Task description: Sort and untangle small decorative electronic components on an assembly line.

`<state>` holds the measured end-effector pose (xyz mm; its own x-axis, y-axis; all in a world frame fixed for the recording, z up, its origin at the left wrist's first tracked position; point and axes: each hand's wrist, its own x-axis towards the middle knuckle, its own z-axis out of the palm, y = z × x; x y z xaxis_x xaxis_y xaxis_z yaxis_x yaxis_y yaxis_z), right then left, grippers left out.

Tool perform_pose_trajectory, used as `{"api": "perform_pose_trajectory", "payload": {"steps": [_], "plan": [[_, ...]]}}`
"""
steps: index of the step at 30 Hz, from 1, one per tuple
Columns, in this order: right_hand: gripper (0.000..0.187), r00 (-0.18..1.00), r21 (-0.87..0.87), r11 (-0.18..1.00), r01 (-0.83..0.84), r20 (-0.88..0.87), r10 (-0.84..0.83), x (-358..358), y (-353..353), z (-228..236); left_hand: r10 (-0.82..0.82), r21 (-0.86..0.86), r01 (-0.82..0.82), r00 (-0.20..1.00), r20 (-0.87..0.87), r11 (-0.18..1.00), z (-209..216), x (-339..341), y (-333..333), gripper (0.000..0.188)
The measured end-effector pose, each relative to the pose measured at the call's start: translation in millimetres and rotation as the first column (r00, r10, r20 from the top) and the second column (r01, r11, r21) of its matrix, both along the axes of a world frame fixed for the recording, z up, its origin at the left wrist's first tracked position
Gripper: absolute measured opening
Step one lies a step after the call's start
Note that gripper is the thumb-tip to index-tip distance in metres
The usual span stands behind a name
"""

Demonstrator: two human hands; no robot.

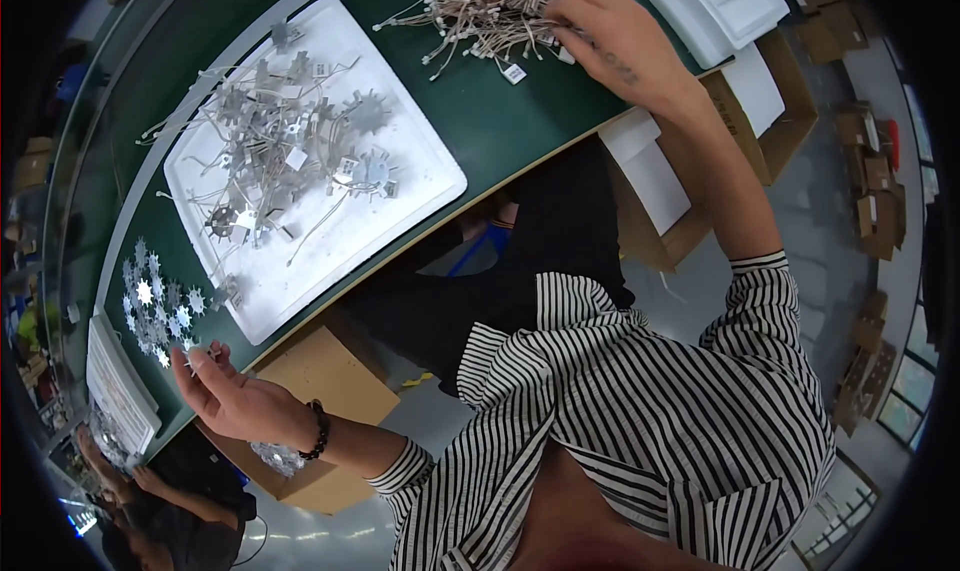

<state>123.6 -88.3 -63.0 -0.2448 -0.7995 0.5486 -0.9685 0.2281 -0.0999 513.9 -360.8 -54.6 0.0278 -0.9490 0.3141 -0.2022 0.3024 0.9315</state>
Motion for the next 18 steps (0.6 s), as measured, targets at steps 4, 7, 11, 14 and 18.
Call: {"api": "perform_pose_trajectory", "payload": {"steps": [4,7,11,14,18], "plan": [[0.011,0.964,0.019,0.999,-0.033,0.264,0.027,-3,11,8,-0.051,0.024,0.052,0.998,-0.042,0.998,-5,-6,5,0.034],[0.012,0.694,0.018,0.982,0.189,0.704,-0.147,1,14,23,-0.087,0.044,0.09,0.994,-0.069,0.995,-5,-11,9,0.033],[0.017,0.49,-0.114,0.948,0.296,0.87,-0.048,21,-7,30,-0.112,0.093,0.131,0.975,-0.193,0.987,3,-8,17,0.034],[0.007,0.456,-0.348,0.904,0.247,0.865,0.209,101,-53,57,-0.162,0.225,0.224,0.95,-0.265,0.948,12,-11,32,0.035],[0.004,0.67,-0.318,0.946,-0.062,0.689,0.276,173,-86,49,-0.355,0.251,0.508,0.807,-0.471,0.824,25,-66,68,0.041]]}}
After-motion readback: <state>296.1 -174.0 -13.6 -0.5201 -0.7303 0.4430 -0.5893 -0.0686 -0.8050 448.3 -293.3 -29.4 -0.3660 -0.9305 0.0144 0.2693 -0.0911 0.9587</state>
